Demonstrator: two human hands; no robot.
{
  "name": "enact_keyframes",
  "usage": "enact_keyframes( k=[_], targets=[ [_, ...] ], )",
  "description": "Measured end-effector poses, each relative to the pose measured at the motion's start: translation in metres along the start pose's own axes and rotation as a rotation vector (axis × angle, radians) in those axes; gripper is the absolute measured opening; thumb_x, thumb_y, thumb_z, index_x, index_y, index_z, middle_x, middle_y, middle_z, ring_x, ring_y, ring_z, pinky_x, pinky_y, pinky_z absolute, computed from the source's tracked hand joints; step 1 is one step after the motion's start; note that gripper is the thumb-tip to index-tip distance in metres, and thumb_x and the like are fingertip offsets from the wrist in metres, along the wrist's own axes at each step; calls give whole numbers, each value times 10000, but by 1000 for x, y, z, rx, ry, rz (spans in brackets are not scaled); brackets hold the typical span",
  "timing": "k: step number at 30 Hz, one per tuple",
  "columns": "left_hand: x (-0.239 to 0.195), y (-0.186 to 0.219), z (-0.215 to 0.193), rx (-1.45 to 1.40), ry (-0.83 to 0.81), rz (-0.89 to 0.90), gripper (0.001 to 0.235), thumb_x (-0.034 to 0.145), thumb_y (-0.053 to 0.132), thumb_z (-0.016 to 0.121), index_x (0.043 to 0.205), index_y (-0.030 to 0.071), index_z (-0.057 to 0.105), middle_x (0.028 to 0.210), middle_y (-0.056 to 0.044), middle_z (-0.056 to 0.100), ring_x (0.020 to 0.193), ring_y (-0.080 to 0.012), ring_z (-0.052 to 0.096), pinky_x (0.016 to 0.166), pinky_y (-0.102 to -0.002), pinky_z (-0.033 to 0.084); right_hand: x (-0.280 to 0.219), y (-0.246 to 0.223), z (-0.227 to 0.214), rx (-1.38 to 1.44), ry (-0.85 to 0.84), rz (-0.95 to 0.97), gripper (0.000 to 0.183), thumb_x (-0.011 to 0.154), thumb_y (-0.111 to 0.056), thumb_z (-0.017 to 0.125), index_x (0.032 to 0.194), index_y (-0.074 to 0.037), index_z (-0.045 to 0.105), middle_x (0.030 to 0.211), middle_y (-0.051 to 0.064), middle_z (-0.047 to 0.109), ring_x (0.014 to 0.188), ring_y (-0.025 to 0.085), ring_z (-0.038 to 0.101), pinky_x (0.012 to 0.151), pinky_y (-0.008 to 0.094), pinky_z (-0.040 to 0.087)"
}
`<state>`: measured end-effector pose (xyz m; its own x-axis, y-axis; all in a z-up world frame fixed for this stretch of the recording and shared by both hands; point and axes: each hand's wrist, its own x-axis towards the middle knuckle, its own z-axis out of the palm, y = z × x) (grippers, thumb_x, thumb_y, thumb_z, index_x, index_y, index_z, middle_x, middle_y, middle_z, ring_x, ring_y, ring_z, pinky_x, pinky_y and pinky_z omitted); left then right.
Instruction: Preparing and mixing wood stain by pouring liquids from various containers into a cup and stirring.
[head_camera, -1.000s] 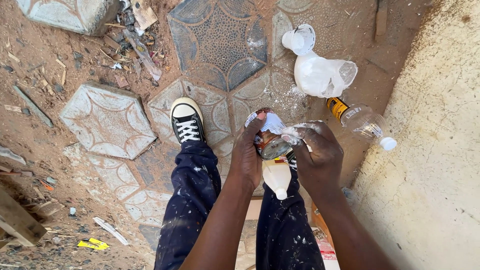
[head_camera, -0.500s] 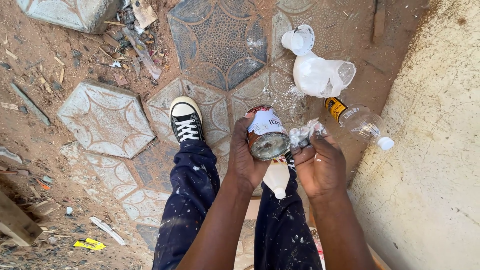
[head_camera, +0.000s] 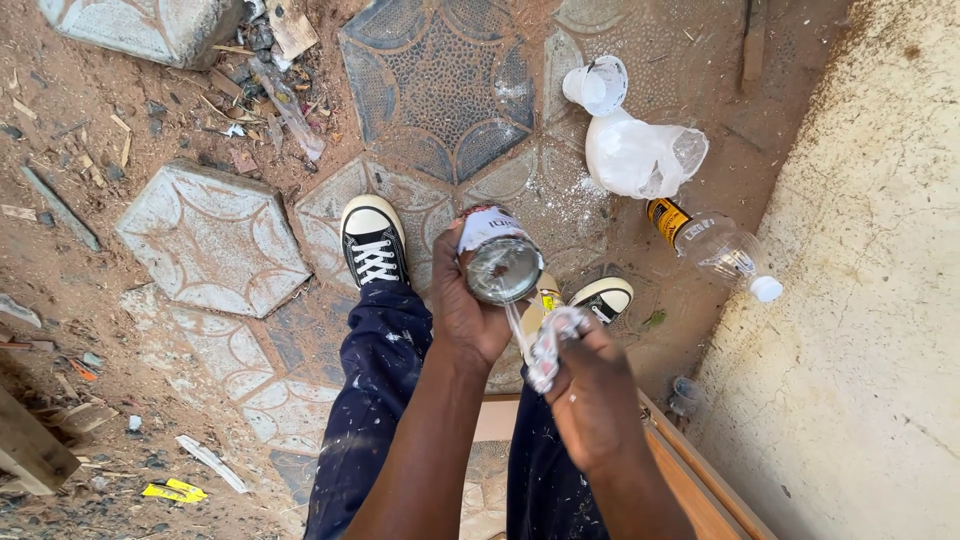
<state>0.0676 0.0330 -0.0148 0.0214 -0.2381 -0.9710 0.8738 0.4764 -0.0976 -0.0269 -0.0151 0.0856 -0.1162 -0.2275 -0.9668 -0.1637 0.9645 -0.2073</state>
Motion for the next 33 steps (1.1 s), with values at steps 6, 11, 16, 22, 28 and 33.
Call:
enact_keyframes(
  k=[6,11,16,22,28,33],
  targets=[
    [-14,-9,15,50,45,24,437,817,344,737,1174,97,689,982,-97,739,854,-255,692,763,-421,581,-27,-8,27,127,-78,154,559,802,-51,645,1347,64,604,1164,226,712,1018,305,668,876,426,533],
    [6,-12,-10,108,-35,-54,308,865,368,751,1067,145,685,848,-4,698,760,-145,664,740,-345,550,-47,-3,34,215,-308,169,117,866,-73,684,970,-46,638,635,1,482,494,79,383,457,280,285],
    [0,-21,-6,44,-52,-129,237,879,357,716,931,126,700,729,-44,699,609,-206,658,627,-356,563,-23,-60,26,423,-559,169,607,818,-138,749,1284,181,527,647,9,512,536,62,466,616,199,437],
    [-1,-19,-6,168,-76,-74,363,804,329,748,1112,140,720,1034,-55,752,934,-230,706,847,-403,574,-9,-119,9,532,-362,-115,215,792,62,637,1002,43,596,802,115,534,610,121,485,487,220,425],
    [-6,-9,3,96,-20,-82,320,804,339,756,1059,154,697,952,-40,736,853,-208,695,798,-372,570,-33,-139,-3,490,-440,-287,120,826,11,669,881,-28,570,747,41,498,640,108,469,571,244,360],
    [-2,2,1,89,-9,-98,344,795,349,722,1071,145,698,951,-68,717,830,-229,677,723,-401,581,-59,-154,-11,310,-365,-547,73,882,-83,669,883,-83,596,755,-24,476,655,56,413,631,208,318]
  ],
)
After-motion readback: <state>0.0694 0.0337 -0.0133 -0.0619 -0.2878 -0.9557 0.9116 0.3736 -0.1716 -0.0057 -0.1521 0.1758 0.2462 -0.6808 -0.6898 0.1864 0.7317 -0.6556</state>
